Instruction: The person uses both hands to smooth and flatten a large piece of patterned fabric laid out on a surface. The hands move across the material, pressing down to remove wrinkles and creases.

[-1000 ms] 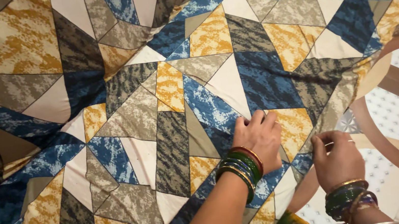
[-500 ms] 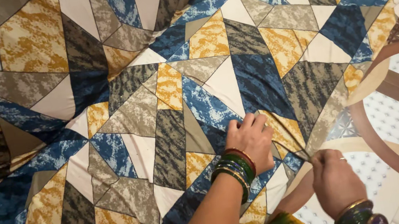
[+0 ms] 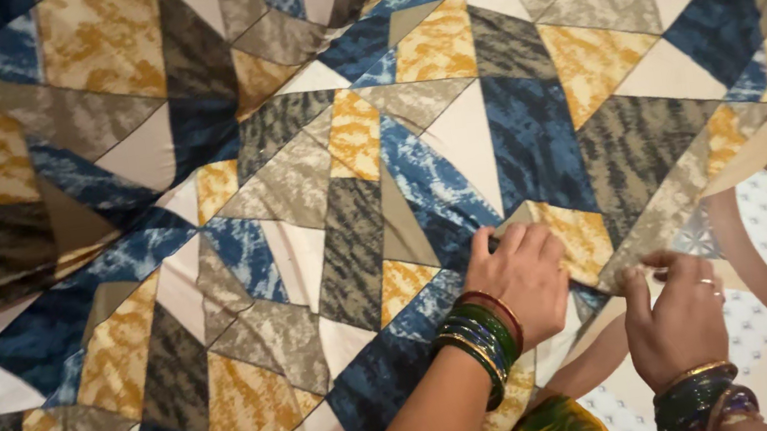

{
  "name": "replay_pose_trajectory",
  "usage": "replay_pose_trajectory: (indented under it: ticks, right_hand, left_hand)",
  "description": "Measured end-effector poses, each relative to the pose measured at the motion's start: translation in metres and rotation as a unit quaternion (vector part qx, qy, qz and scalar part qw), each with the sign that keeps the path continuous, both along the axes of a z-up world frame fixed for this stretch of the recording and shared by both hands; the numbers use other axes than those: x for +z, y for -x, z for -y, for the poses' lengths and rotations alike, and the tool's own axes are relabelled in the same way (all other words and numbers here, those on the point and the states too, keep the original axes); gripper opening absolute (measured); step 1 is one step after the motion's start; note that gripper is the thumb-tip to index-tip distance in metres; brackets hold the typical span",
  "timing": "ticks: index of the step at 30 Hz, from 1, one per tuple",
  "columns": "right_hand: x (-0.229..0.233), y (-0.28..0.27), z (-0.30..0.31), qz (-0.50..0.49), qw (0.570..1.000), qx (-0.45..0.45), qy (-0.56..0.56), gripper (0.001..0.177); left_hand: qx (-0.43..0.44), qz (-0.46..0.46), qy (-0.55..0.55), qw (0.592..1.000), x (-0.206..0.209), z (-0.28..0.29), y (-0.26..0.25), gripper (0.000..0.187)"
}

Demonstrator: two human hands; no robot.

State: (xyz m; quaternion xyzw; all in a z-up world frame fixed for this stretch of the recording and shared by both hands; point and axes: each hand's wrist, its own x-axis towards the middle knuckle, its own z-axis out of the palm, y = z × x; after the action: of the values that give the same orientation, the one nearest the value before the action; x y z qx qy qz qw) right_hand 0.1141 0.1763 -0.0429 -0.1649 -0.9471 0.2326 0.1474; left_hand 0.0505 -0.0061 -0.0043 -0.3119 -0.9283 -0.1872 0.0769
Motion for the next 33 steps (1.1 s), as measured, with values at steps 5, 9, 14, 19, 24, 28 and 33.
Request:
replay_pose_trajectory:
  ticks: [5,9,14,19,24,28,33]
  right_hand:
    - [0.024,0.004,0.045,-0.061,0.982,0.179,0.003,0.031]
    - [0.03,-0.008,0.082,-0.068,0.959,0.273,-0.006,0.034]
    - [0.026,-0.01,0.089,-0.067,0.969,0.238,-0.002,0.032]
    - [0.018,-0.013,0.088,-0.11,0.979,0.17,-0.012,0.042]
    - [0.001,-0.019,0.098,-0.114,0.985,0.127,-0.018,0.025]
    - [-0.016,-0.019,0.097,-0.098,0.987,0.115,-0.058,0.008]
    - [-0.022,-0.026,0.109,-0.099,0.988,0.083,-0.079,0.008]
  left_hand:
    - [0.092,-0.042,-0.001,0.995,-0.005,0.023,0.011,0.035]
    - [0.099,0.029,0.016,0.995,-0.014,0.048,-0.008,0.05]
    - [0.08,-0.026,0.056,0.995,-0.031,0.058,-0.016,0.055]
    - [0.082,-0.018,0.072,0.994,-0.031,0.058,-0.016,0.057]
    - [0.077,0.001,0.085,0.993,-0.03,0.059,-0.012,0.059]
    - [0.04,0.034,0.086,0.995,-0.027,0.068,-0.019,0.06]
    - [-0.013,0.025,0.078,0.997,-0.023,0.114,-0.047,0.059]
